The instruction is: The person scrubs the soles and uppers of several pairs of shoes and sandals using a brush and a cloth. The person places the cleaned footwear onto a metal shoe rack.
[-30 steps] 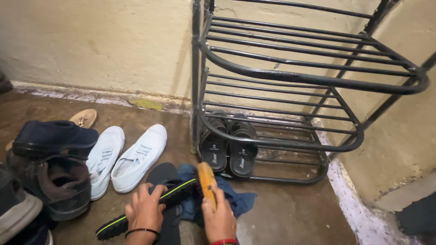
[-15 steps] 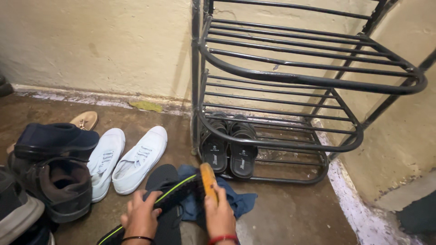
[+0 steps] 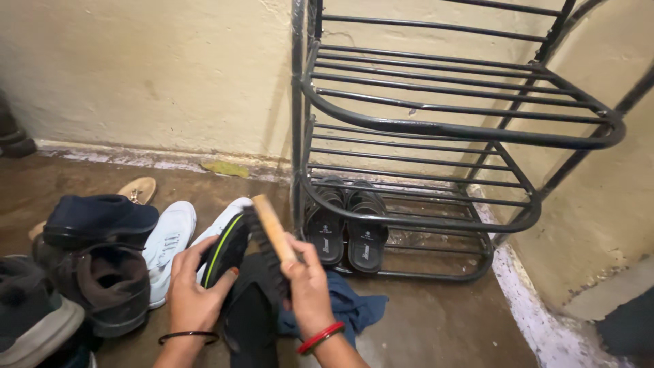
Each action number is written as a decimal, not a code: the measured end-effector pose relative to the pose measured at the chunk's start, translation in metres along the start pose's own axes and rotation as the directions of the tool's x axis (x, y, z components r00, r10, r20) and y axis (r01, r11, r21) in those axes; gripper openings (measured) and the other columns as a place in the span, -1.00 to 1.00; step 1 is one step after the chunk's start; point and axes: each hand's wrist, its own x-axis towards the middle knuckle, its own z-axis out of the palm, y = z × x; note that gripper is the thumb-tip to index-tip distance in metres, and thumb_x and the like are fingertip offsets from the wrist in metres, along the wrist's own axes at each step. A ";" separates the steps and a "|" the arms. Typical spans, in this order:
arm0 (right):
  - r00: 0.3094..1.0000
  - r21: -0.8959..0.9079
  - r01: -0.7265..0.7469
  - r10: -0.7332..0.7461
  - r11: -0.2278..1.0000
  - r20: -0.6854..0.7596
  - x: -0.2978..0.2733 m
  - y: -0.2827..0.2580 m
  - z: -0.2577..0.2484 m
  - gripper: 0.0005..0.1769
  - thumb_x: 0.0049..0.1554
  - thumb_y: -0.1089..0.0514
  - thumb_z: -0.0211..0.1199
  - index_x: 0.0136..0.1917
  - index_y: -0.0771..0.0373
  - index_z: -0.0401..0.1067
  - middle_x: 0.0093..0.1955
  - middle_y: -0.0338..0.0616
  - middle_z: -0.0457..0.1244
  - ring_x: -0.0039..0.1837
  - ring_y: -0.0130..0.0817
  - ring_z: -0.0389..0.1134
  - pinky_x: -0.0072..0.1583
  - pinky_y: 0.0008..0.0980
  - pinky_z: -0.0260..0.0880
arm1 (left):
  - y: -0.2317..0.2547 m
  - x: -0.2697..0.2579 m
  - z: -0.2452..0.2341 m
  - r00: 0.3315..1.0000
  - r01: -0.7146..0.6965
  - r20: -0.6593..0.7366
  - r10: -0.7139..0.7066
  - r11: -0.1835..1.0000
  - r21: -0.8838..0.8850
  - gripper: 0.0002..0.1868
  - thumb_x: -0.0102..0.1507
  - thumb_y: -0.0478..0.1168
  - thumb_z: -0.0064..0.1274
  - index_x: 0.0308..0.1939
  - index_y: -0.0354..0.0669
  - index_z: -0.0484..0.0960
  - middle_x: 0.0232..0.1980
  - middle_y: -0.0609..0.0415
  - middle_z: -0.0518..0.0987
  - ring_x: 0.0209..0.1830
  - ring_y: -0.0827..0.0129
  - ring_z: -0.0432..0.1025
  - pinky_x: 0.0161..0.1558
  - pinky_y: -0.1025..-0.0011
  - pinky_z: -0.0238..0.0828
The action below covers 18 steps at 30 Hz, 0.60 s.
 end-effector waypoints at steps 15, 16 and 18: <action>0.980 -0.588 -0.188 0.106 0.787 -0.171 -0.019 -0.014 0.023 -0.47 0.13 -0.06 0.18 0.37 -0.02 0.42 0.21 -0.08 0.41 0.24 -0.23 0.44 0.23 -0.38 0.37 | -0.015 -0.003 -0.017 0.964 0.264 0.042 -0.261 0.954 -0.138 -0.44 0.00 -0.28 0.36 0.11 -0.16 0.67 0.04 -0.04 0.66 0.00 0.24 0.58 0.08 0.35 0.45; 0.977 -0.535 -0.204 0.134 0.820 -0.167 -0.018 -0.009 0.016 -0.47 0.14 -0.06 0.16 0.37 0.00 0.43 0.21 -0.10 0.42 0.24 -0.31 0.45 0.24 -0.43 0.37 | -0.012 -0.002 -0.017 0.982 0.189 0.021 -0.187 0.974 -0.124 -0.42 -0.02 -0.30 0.37 0.11 -0.18 0.67 0.05 -0.07 0.65 0.02 0.22 0.57 0.09 0.35 0.44; 0.979 -0.356 -0.173 0.120 0.918 -0.167 -0.013 0.002 0.015 -0.46 0.17 -0.04 0.13 0.39 0.09 0.42 0.25 -0.08 0.40 0.20 -0.39 0.43 0.23 -0.45 0.35 | -0.002 0.001 -0.017 0.999 0.037 -0.019 -0.039 0.995 -0.092 -0.40 -0.05 -0.32 0.40 0.10 -0.21 0.69 0.08 -0.13 0.62 0.06 0.17 0.53 0.12 0.34 0.41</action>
